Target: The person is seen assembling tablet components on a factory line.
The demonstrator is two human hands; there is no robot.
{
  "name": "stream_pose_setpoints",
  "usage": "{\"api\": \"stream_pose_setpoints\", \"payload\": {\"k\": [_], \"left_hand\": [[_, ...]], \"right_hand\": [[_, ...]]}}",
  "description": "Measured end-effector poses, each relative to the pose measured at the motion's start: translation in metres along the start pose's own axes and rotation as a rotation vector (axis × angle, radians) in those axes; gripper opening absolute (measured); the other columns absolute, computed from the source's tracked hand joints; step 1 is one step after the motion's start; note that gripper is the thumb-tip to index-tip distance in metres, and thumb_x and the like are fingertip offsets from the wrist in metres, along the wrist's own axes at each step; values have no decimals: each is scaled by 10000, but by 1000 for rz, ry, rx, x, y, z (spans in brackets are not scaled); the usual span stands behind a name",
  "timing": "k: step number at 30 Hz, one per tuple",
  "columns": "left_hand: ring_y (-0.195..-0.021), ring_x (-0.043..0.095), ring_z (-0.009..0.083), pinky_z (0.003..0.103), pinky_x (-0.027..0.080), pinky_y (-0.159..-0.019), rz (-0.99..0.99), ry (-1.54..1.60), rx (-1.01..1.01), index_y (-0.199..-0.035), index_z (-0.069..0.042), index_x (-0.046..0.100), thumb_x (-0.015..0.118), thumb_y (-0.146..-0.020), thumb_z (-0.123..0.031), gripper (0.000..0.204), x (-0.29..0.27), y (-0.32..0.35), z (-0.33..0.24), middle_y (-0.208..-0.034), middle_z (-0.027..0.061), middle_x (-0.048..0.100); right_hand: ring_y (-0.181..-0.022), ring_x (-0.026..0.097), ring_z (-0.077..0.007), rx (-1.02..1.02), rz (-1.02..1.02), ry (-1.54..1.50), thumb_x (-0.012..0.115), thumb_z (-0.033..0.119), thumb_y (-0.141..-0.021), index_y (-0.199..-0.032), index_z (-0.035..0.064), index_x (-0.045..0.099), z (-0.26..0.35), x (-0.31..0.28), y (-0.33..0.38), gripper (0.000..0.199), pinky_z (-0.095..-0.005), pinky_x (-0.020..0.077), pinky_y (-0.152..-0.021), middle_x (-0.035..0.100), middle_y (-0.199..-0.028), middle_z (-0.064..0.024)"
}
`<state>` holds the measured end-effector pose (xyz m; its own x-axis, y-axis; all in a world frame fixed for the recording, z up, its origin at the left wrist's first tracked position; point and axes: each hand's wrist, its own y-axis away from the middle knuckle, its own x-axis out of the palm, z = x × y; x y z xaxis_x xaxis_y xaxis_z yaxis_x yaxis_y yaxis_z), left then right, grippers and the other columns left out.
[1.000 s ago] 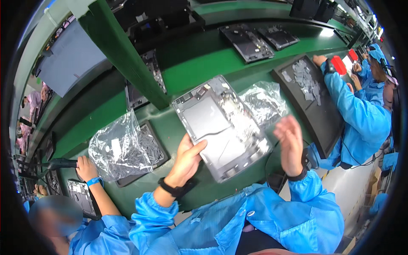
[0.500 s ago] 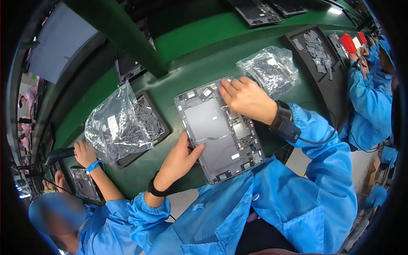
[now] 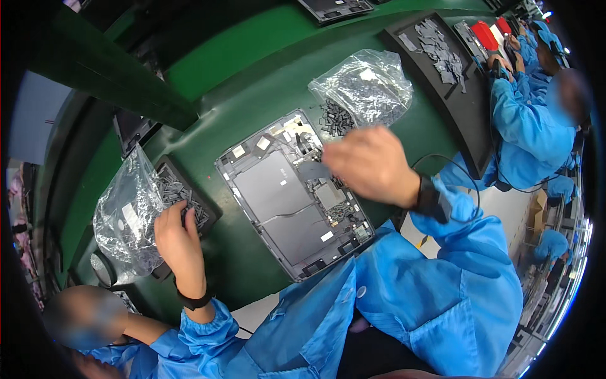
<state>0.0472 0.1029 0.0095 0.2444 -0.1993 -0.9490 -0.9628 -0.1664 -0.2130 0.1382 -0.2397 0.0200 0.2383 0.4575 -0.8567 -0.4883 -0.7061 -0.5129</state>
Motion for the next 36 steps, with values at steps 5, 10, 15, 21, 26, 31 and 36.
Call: {"api": "stream_pose_setpoints", "payload": {"k": [5, 10, 15, 21, 26, 31, 36], "left_hand": [[-834, 653, 330, 394, 502, -785, -30, 75, -57, -912, 1, 716, 683, -845, -79, 110, 3, -2, 6, -887, 160, 697], [-814, 670, 319, 376, 515, -764, -98, 78, -50, -961, 0, 718, 652, -878, -73, 129, 3, 0, 9, -897, 167, 703], [-812, 670, 312, 365, 512, -754, -101, 139, -198, -1025, 3, 702, 628, -896, -56, 160, 3, -2, 7, -927, 174, 698], [-829, 640, 314, 371, 496, -776, -154, 92, -60, -1036, 10, 677, 611, -900, -43, 160, 6, -2, 14, -934, 161, 679], [-832, 621, 308, 380, 487, -805, -98, 92, -90, -998, 6, 670, 613, -892, -36, 127, 6, -5, 10, -936, 146, 669], [-830, 641, 273, 349, 498, -772, -249, 135, 5, -986, 12, 685, 643, -886, -33, 118, -5, -1, -1, -934, 119, 687], [-768, 652, 268, 359, 508, -706, -13, 587, 89, -915, -26, 698, 691, -844, -30, 72, 15, 4, -65, -850, 119, 688]], "right_hand": [[-820, 565, -236, 137, 9, -8, 684, 67, -697, -801, 74, 663, -64, 41, -31, 106, -362, 490, -740, 612, -830, -30], [-894, 550, -241, 109, 170, 47, 665, 54, -684, -811, 69, 646, -68, 58, -38, 129, -350, 489, -799, 590, -846, -43], [-908, 545, -257, 129, 192, 60, 652, 45, -682, -860, 57, 631, -70, 65, -34, 180, -361, 482, -824, 592, -872, -60], [-856, 553, -290, 191, -7, -163, 664, 44, -765, -864, 48, 621, -73, 56, -35, 107, -372, 477, -795, 581, -822, -87], [-848, 562, -299, 188, 100, -70, 677, 98, -807, -845, 48, 628, -77, 52, -35, 80, -399, 485, -773, 584, -805, -93], [-861, 574, -317, 259, 182, -110, 677, 114, -814, -819, 32, 624, -69, 64, -39, 98, -415, 491, -795, 596, -816, -114], [-893, 584, -321, 366, 243, -62, 668, 124, -818, -822, 25, 626, -76, 55, -30, 107, -416, 494, -816, 601, -832, -122]]}}
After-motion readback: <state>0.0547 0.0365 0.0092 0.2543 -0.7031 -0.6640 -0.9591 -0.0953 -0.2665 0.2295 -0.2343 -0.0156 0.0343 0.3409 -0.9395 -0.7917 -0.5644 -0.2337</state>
